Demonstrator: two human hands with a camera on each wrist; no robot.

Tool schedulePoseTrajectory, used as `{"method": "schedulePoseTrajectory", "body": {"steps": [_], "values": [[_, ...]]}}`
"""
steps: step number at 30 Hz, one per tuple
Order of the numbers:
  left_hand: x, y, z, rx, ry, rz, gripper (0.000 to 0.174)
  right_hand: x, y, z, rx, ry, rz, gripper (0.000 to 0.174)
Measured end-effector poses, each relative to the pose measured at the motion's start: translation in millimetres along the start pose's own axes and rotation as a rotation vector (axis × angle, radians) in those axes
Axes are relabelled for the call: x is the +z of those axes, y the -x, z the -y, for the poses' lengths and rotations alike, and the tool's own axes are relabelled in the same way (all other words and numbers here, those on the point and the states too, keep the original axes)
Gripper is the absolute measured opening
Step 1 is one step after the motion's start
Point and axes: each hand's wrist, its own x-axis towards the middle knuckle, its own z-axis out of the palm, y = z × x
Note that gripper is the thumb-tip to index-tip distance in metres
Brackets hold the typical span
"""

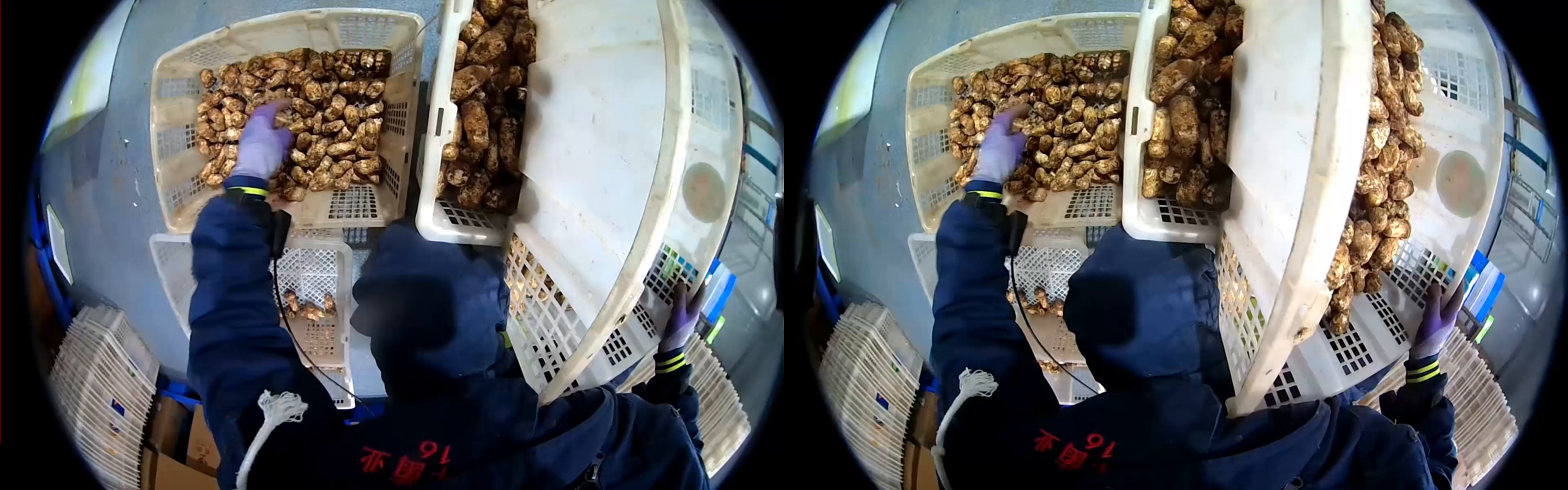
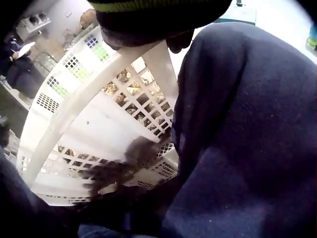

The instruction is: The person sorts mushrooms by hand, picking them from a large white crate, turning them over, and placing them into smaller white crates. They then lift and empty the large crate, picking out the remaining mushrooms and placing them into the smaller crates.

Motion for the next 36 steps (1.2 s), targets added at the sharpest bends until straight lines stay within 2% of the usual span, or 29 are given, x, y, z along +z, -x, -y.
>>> {"method": "schedulePoseTrajectory", "body": {"steps": [1,2,5,8,9,11,13,15,16,17,19,21,23,25,26,29,31,33,35,36], "values": [[13.4,0.5,-8.3,0.242,-0.439,-0.115,0.045,0.1,0.9,2.8,-0.003,0.007,-0.002,0.057],[25.7,6.8,-36.3,0.252,-0.679,-0.079,0.047,-1.8,1.5,3.9,0.01,0.033,0.017,0.057],[69.9,5.1,-63.1,0.37,-0.846,0.313,0.054,0.2,3.2,9.6,0.016,0.017,0.011,0.056],[103.0,-21.4,-2.9,0.566,-1.016,0.058,0.055,-0.9,0.1,5.3,0.023,0.001,0.015,0.056],[78.0,-13.8,-26.7,0.542,-0.938,0.107,0.05,1.8,2.7,10.5,0.024,-0.001,0.026,0.056],[48.3,-31.7,-21.8,0.389,-0.954,0.08,0.041,7.8,5.2,15.1,0.02,-0.061,-0.017,0.054],[-1.2,-36.2,-26.8,0.204,-0.769,-0.129,0.037,2.9,4.3,11.4,0.034,-0.036,0.005,0.055],[-22.1,-52.6,24.9,0.281,-0.724,-0.56,0.033,0.2,2.9,8.1,0.036,-0.057,0.006,0.056],[-32.1,-48.7,28.5,0.194,-0.708,-0.438,0.032,4.0,1.7,6.3,0.045,-0.079,-0.007,0.056],[-32.4,-37.9,9.2,0.075,-0.436,-0.223,0.039,4.2,2.2,5.4,0.056,-0.091,-0.027,0.056],[-14.7,-24.7,-16.0,-0.015,-0.413,0.29,0.048,2.9,4.2,10.5,0.055,-0.044,-0.003,0.057],[33.9,-22.3,-17.1,-0.066,-0.673,0.479,0.054,2.4,1.7,7.8,0.047,-0.035,-0.006,0.057],[56.5,-6.0,-47.6,-0.134,-0.684,0.468,0.065,1.9,2.7,5.5,0.045,-0.034,-0.005,0.058],[84.4,-14.5,-31.0,-0.104,-0.779,0.453,0.064,0.4,2.1,4.5,0.037,-0.036,0.001,0.057],[88.6,-20.3,-30.4,-0.213,-0.767,0.427,0.06,1.2,3.2,5.5,0.034,-0.033,0.002,0.057],[66.7,-32.3,-7.8,-0.144,-0.64,0.294,0.05,2.8,2.6,7.2,0.032,-0.039,-0.009,0.057],[29.8,-58.2,58.1,-0.112,-0.194,0.096,0.043,1.1,2.1,4.2,0.05,-0.05,-0.008,0.057],[-32.9,-49.9,61.3,-0.27,0.201,0.016,0.043,2.5,1.4,4.5,0.059,-0.034,-0.019,0.057],[-56.2,-50.8,112.8,-0.295,0.271,-0.191,0.049,-1.8,-0.8,-1.3,0.067,-0.027,-0.01,0.057],[-63.6,-28.7,89.3,-0.342,0.404,-0.172,0.055,-0.9,-0.5,2.1,0.056,-0.031,0.013,0.057]]}}
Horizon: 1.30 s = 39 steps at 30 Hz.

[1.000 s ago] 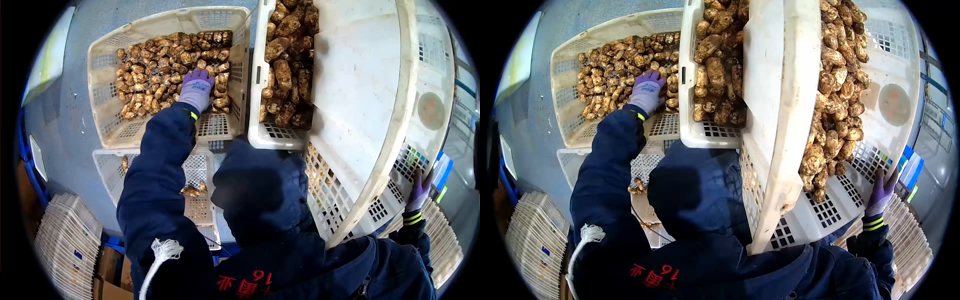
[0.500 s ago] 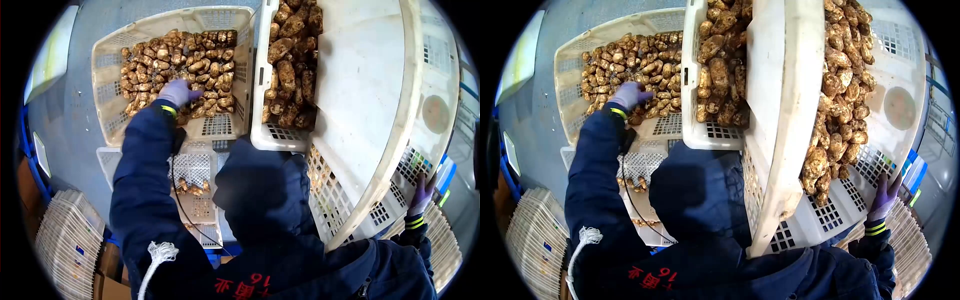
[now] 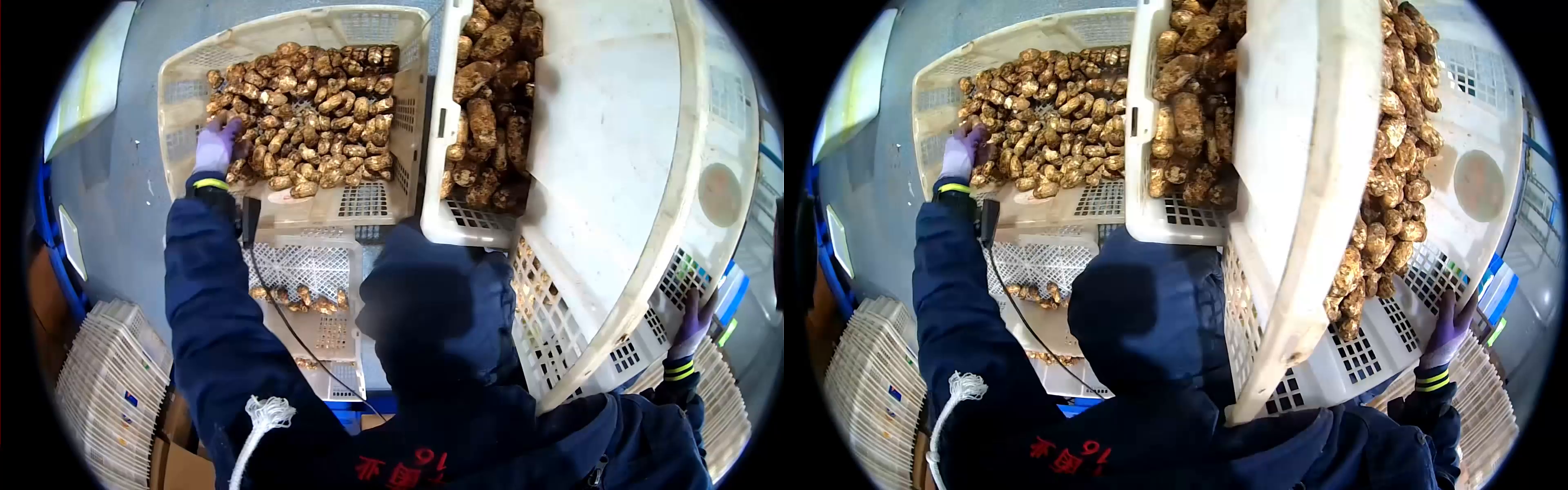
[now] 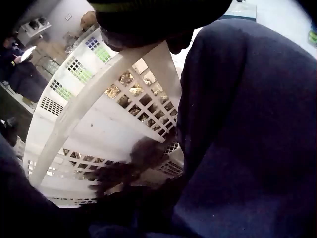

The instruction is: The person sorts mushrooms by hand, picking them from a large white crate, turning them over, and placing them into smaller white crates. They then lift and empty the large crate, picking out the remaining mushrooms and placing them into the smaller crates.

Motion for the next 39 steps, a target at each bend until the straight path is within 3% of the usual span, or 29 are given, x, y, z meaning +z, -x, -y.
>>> {"method": "schedulePoseTrajectory", "body": {"steps": [1,3,5,7,9,10,11,12,14,17,19,20,21,25,26,29,31,32,33,34,35,38,39], "values": [[-0.3,29.5,-19.7,-0.062,0.124,0.034,0.062,1.6,0.1,0.3,-0.012,0.005,-0.012,0.057],[0.6,31.2,-12.5,-0.225,-0.212,-0.005,0.069,1.3,2.1,-0.6,-0.033,0.024,-0.038,0.057],[12.6,25.3,28.8,-0.113,-0.617,0.252,0.059,0.3,1.3,-1.9,-0.022,0.005,-0.032,0.057],[48.0,80.5,-13.7,-0.345,-0.382,0.711,0.035,-1.0,1.1,-3.1,-0.027,0.019,-0.029,0.057],[79.6,48.0,53.4,-0.056,-0.705,0.733,0.03,1.8,2.8,1.2,-0.023,-0.001,-0.027,0.057],[86.0,61.7,11.3,-0.267,-0.584,0.821,0.031,3.3,2.8,2.7,-0.02,-0.013,-0.028,0.056],[86.7,42.3,23.1,0.207,-0.713,0.795,0.04,2.1,1.8,2.4,-0.025,0.003,-0.033,0.056],[94.2,39.5,9.8,0.327,-0.411,0.64,0.041,0.8,1.7,1.7,-0.027,0.022,-0.036,0.056],[96.7,25.8,-23.6,0.31,-0.157,0.429,0.044,2.0,3.3,3.7,-0.003,0.008,-0.022,0.054],[115.9,33.8,-80.8,0.401,-0.377,0.299,0.042,2.3,3.6,3.9,-0.016,-0.035,0.003,0.054],[147.3,34.8,-78.8,0.563,-0.587,0.47,0.039,2.3,5.0,2.5,0.005,-0.05,0.009,0.054],[163.9,36.0,-78.9,0.666,-0.866,0.541,0.041,-1.0,2.6,-2.4,-0.008,-0.019,0.014,0.054],[175.8,44.6,-72.2,0.733,-1.319,0.468,0.05,-4.8,1.4,-5.6,-0.02,0.016,0.019,0.054],[138.7,46.7,-62.5,0.715,-1.351,0.253,0.07,-1.9,4.7,3.6,0.023,0.059,0.003,0.055],[114.9,36.4,-44.3,0.719,-1.219,0.188,0.07,1.3,4.8,2.7,0.012,-0.015,-0.02,0.055],[64.7,42.6,-43.5,0.509,-1.475,0.091,0.063,-0.6,4.1,2.2,0.026,-0.02,-0.002,0.054],[62.9,34.9,-37.7,0.489,-1.395,-0.072,0.05,1.0,3.7,1.2,0.025,-0.031,-0.008,0.054],[75.7,38.4,-40.8,0.643,-1.169,-0.106,0.039,1.0,5.0,-0.8,0.03,-0.069,-0.009,0.054],[100.2,51.5,-64.0,0.602,-1.001,0.028,0.035,0.6,4.3,-0.8,0.029,-0.106,-0.011,0.054],[126.8,59.2,-77.8,0.579,-0.971,0.127,0.034,2.2,5.4,7.6,0.004,-0.029,0.0,0.054],[151.1,49.7,-66.0,0.724,-0.943,0.088,0.034,2.9,5.7,9.4,0.0,-0.004,-0.007,0.054],[205.7,31.8,-75.8,0.308,-1.156,0.222,0.035,-0.5,4.4,3.3,0.008,0.016,0.003,0.055],[210.3,50.7,-95.8,0.277,-1.178,0.216,0.032,3.4,5.3,5.0,-0.005,-0.039,-0.014,0.055]]}}
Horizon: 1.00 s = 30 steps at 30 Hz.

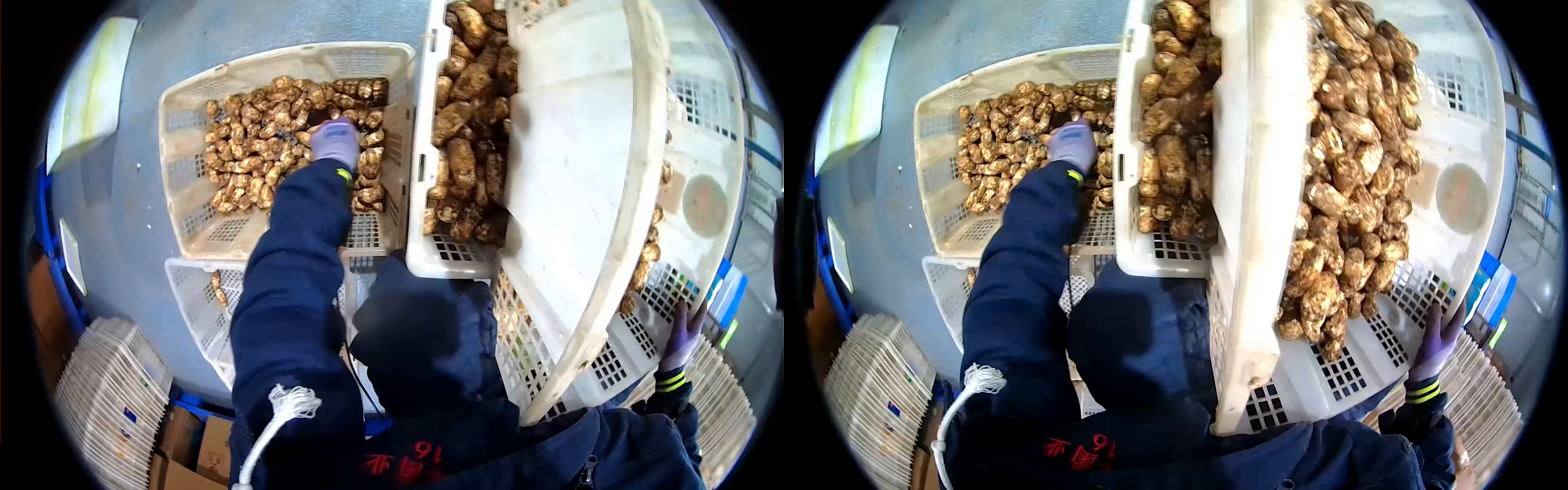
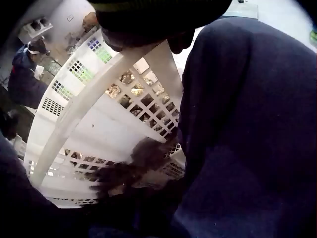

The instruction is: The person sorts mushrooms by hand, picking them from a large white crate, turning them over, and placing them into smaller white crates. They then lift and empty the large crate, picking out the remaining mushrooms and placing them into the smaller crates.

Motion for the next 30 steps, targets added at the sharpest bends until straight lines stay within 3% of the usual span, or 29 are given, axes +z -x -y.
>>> {"method": "schedulePoseTrajectory", "body": {"steps": [4,5,6,8,10,13,14,16,17,18,19,20,21,24,26,28,30], "values": [[26.1,-23.3,2.0,-0.238,0.224,-0.014,0.032,0.9,-1.3,-2.2,-0.028,-0.009,-0.009,0.054],[14.9,-20.3,5.3,-0.244,0.231,0.151,0.04,1.8,-1.5,-0.9,-0.022,-0.007,-0.009,0.054],[16.4,-23.0,11.2,-0.214,0.211,0.181,0.046,3.4,-2.7,1.5,-0.016,-0.008,-0.008,0.053],[20.6,-12.4,13.1,-0.179,0.179,0.012,0.042,7.0,0.1,7.6,-0.051,0.033,-0.019,0.053],[26.6,0.0,17.0,-0.012,0.161,-0.111,0.036,5.5,-0.6,5.6,-0.037,0.014,-0.005,0.053],[49.5,1.2,40.8,0.086,0.519,-0.134,0.04,4.1,-1.3,7.7,-0.058,0.006,0.032,0.052],[45.0,3.7,42.3,0.039,0.612,-0.202,0.037,4.4,-2.0,6.1,-0.057,0.018,0.025,0.052],[33.2,6.6,62.4,-0.022,1.206,-0.119,0.031,4.5,-3.0,4.4,-0.056,-0.026,0.031,0.052],[24.5,13.0,76.2,0.065,1.465,-0.245,0.024,5.5,-2.6,4.0,-0.053,-0.049,0.032,0.052],[17.1,13.7,93.6,0.005,1.451,-0.392,0.022,2.7,-3.0,0.6,-0.064,-0.002,0.035,0.053],[22.7,8.7,119.4,0.097,1.424,-0.628,0.023,-1.6,-5.5,-3.5,-0.075,0.047,0.039,0.053],[20.1,8.2,148.9,-0.116,1.667,-0.5,0.02,-3.4,-7.6,-5.2,-0.087,0.093,0.041,0.053],[21.8,5.5,179.9,-0.316,2.089,-0.491,0.019,0.2,-5.7,-0.5,-0.097,0.097,0.029,0.054],[50.6,-18.3,273.5,-0.814,1.813,-0.441,0.026,5.1,-2.3,6.0,-0.08,0.026,0.012,0.052],[25.7,19.1,256.6,-0.712,1.889,-0.32,0.03,6.8,-2.6,6.6,-0.086,0.033,0.003,0.053],[23.5,31.8,249.4,-0.203,2.15,-0.306,0.034,6.4,-3.5,3.3,-0.101,0.038,-0.002,0.053],[-14.2,69.6,214.6,0.196,2.403,-0.185,0.043,4.3,-6.1,-2.9,-0.126,0.035,-0.006,0.053]]}}
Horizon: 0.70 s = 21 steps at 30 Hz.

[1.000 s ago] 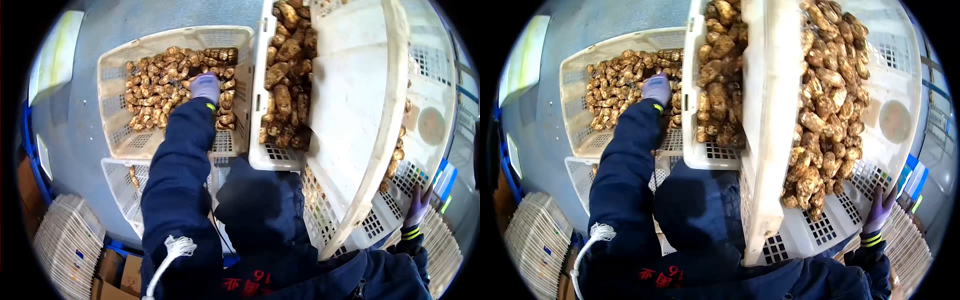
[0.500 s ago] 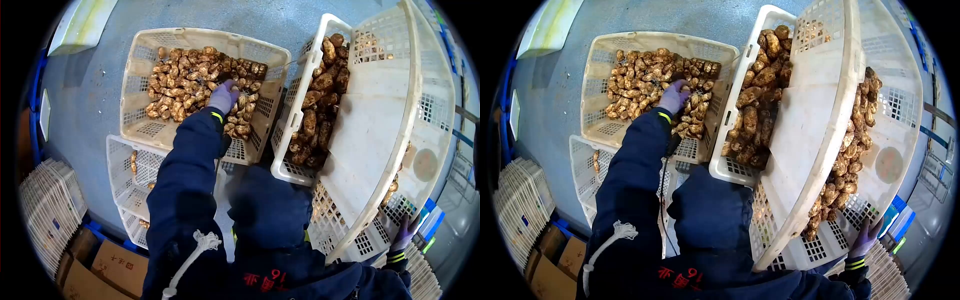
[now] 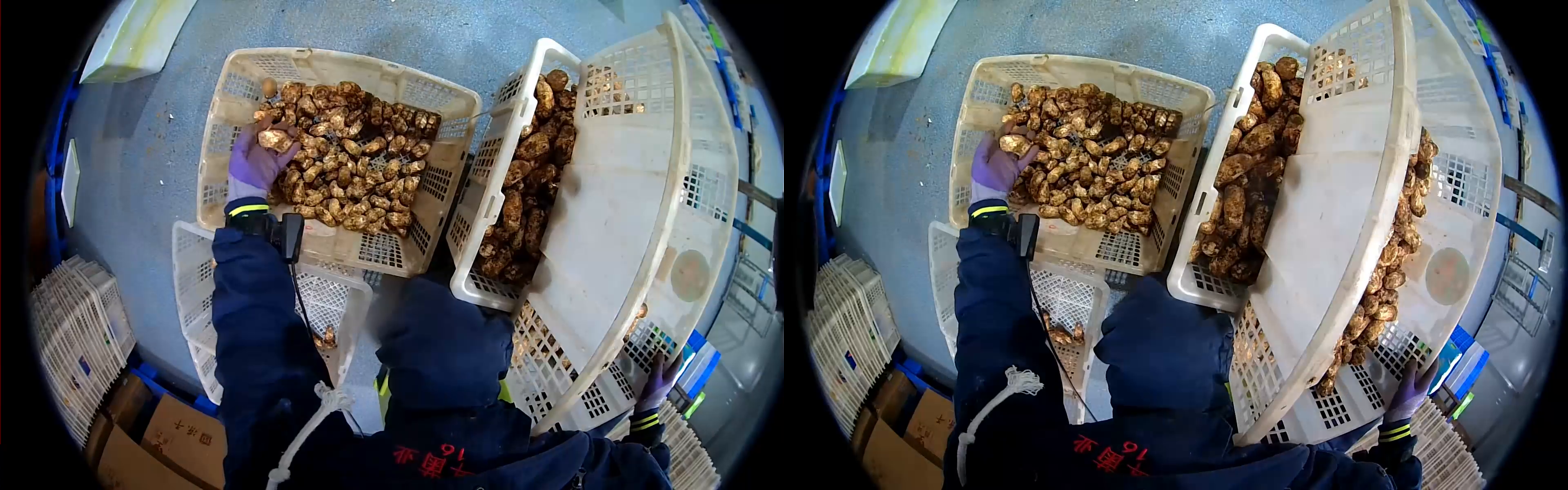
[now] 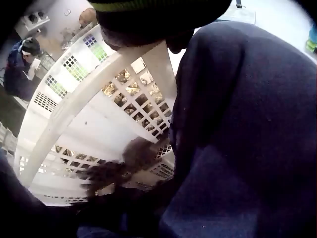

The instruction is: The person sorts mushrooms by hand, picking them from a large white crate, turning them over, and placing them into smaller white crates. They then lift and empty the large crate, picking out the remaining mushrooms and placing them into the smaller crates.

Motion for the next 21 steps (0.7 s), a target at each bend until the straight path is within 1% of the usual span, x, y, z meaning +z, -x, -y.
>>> {"method": "schedulePoseTrajectory", "body": {"steps": [2,4,6,8,9,12,16,19,21], "values": [[35.0,16.9,6.1,0.122,-0.093,0.133,0.049,-0.6,-0.2,3.4,0.012,0.01,0.021,0.053],[66.0,26.8,11.4,0.22,-0.171,0.208,0.054,0.5,1.1,7.6,0.019,0.007,0.028,0.053],[99.8,45.4,9.9,0.27,-0.299,0.207,0.054,2.8,1.2,11.4,0.019,-0.011,0.023,0.053],[128.8,63.5,7.8,0.296,-0.467,0.145,0.051,-0.8,-0.3,7.0,0.032,0.019,0.027,0.053],[141.0,70.2,7.7,0.285,-0.495,0.069,0.048,-1.7,-0.6,5.5,0.04,0.035,0.031,0.053],[145.0,74.5,8.8,0.406,-0.629,0.117,0.046,0.8,0.1,7.4,0.041,0.003,0.019,0.053],[141.3,73.2,9.8,0.407,-0.684,0.093,0.044,-2.2,-1.4,0.2,0.058,-0.026,0.033,0.053],[111.5,50.7,11.5,0.278,-0.552,-0.049,0.045,-2.6,-1.1,2.7,0.065,-0.007,0.036,0.054],[50.4,18.6,12.5,0.222,-0.233,-0.185,0.043,-1.9,-0.4,5.7,0.055,0.03,0.029,0.054]]}}
